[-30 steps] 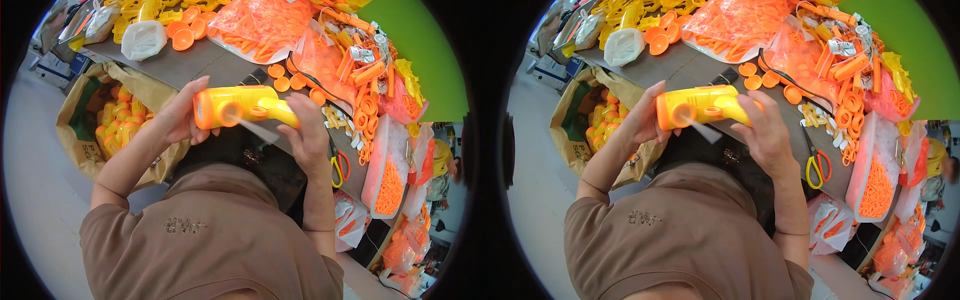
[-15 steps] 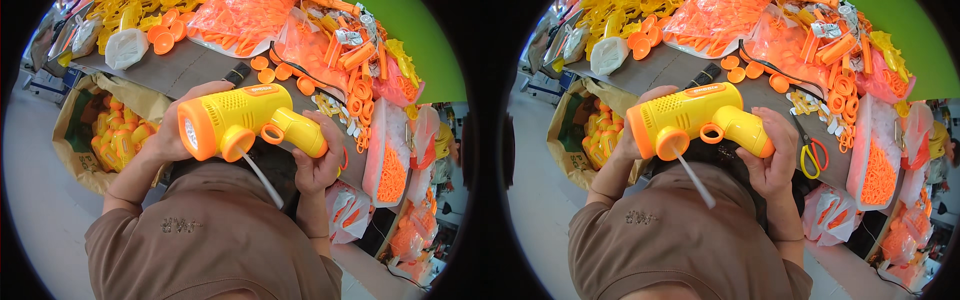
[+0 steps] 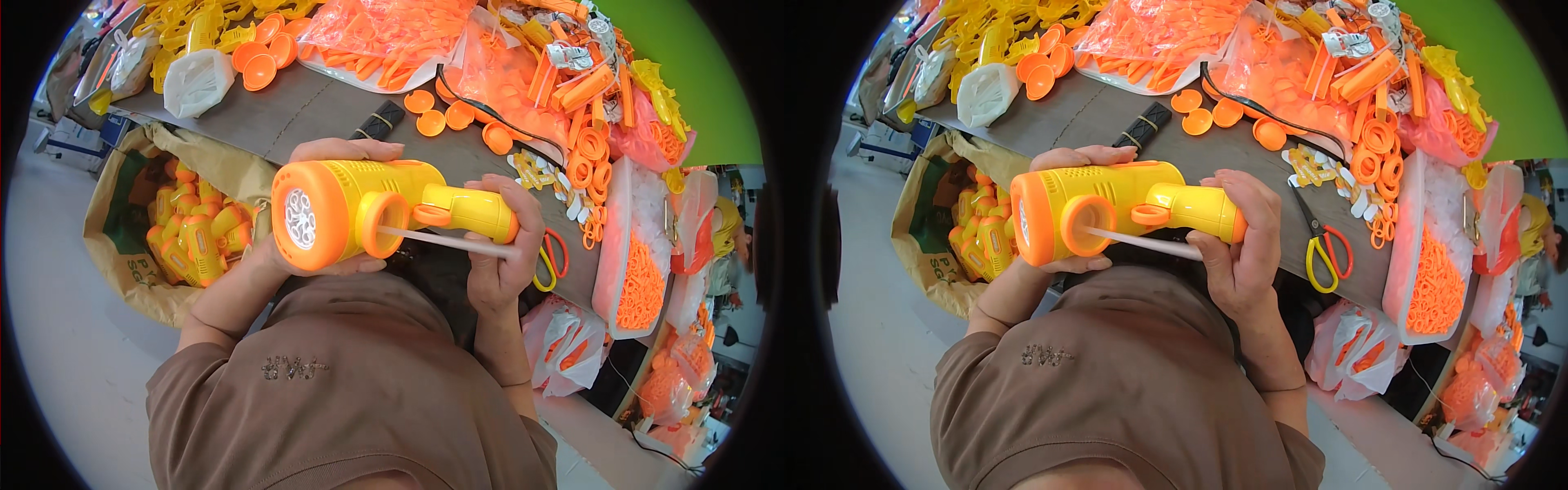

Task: Assembling a yellow plastic toy gun with various small components on a factory workbench.

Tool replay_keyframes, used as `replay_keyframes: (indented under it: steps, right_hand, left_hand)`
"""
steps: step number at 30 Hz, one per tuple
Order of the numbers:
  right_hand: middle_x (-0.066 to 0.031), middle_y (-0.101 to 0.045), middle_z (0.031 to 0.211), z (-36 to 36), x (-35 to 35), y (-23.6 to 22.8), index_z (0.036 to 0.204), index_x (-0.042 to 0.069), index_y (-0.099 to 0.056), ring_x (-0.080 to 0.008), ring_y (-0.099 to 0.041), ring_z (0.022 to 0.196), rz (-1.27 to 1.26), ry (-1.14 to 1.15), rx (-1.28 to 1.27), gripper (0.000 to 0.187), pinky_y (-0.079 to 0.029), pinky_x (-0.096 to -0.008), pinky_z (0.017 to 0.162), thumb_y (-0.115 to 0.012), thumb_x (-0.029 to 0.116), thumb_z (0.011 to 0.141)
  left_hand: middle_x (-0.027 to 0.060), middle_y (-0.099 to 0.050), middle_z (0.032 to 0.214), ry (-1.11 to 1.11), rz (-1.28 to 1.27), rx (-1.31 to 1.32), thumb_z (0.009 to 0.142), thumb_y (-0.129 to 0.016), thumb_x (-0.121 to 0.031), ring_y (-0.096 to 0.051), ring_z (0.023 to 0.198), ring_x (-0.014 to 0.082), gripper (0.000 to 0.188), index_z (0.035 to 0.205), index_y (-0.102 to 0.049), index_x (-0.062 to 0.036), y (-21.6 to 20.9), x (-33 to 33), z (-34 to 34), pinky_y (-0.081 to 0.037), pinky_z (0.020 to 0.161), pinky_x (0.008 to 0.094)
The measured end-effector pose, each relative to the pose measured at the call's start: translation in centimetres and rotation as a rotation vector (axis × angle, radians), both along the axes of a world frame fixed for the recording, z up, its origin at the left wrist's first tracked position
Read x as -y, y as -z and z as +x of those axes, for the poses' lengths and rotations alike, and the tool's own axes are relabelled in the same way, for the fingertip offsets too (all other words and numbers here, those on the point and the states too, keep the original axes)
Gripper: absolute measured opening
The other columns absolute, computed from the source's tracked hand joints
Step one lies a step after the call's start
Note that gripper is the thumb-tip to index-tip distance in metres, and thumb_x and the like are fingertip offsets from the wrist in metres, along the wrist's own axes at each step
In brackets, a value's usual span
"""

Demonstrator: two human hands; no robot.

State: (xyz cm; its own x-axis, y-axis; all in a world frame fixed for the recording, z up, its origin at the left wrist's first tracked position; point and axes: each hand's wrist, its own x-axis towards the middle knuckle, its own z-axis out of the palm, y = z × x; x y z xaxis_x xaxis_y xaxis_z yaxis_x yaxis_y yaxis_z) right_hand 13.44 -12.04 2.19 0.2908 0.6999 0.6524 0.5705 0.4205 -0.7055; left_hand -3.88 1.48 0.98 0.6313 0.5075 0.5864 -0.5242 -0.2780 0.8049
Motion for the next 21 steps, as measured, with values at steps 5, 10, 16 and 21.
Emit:
replay_keyframes:
  steps: [5, 10, 16, 21]
  right_hand:
    - [-0.0188, -0.054, 0.113, 0.3, -0.4, 0.4, 0.119, -0.002, -0.043, -0.0257, -0.058, 0.098, -0.017, 0.007, -0.006, 0.042, -0.045, -0.0366, 0.089, -0.06, 0.025, 0.091]
    - [-0.0173, -0.054, 0.109, -0.1, -0.6, 0.6, 0.115, -0.002, -0.046, -0.0235, -0.058, 0.096, -0.06, 0.038, -0.176, 0.035, -0.046, -0.0335, 0.085, -0.059, 0.021, 0.091]
    - [-0.0152, -0.054, 0.107, 0.0, -0.8, 1.1, 0.11, -0.002, -0.047, -0.0194, -0.058, 0.092, -0.087, 0.043, -0.258, 0.028, -0.047, -0.0297, 0.082, -0.056, 0.017, 0.092]
    - [-0.0138, -0.054, 0.104, 0.5, -0.4, 0.6, 0.109, -0.001, -0.048, -0.0181, -0.054, 0.089, -0.127, 0.042, -0.09, 0.027, -0.044, -0.0283, 0.079, -0.056, 0.019, 0.093]
  left_hand:
    - [0.0216, -0.049, 0.125, -0.003, 0.07, 0.007, 0.062, -0.085, -0.022, -0.056, 0.112, 0.0331, 0.081, 0.122, -0.034, -0.0021, 0.2, -0.7, 0.4, -0.047, 0.095, 0.0448]
    - [0.0176, -0.053, 0.121, -0.062, 0.237, -0.281, 0.061, -0.084, -0.023, -0.058, 0.108, 0.0273, 0.08, 0.121, -0.037, -0.0009, -1.1, -0.6, 0.2, -0.048, 0.091, 0.0379]
    - [0.0206, -0.057, 0.116, -0.116, 0.085, -0.329, 0.053, -0.083, -0.03, -0.059, 0.106, 0.0295, 0.078, 0.115, -0.049, 0.0045, -0.3, 0.4, 0.3, -0.047, 0.092, 0.0376]
    - [0.0171, -0.055, 0.116, -0.092, 0.02, -0.166, 0.057, -0.086, -0.012, -0.06, 0.104, 0.025, 0.076, 0.119, -0.044, 0.0012, -1.0, 0.6, 0.3, -0.049, 0.091, 0.036]
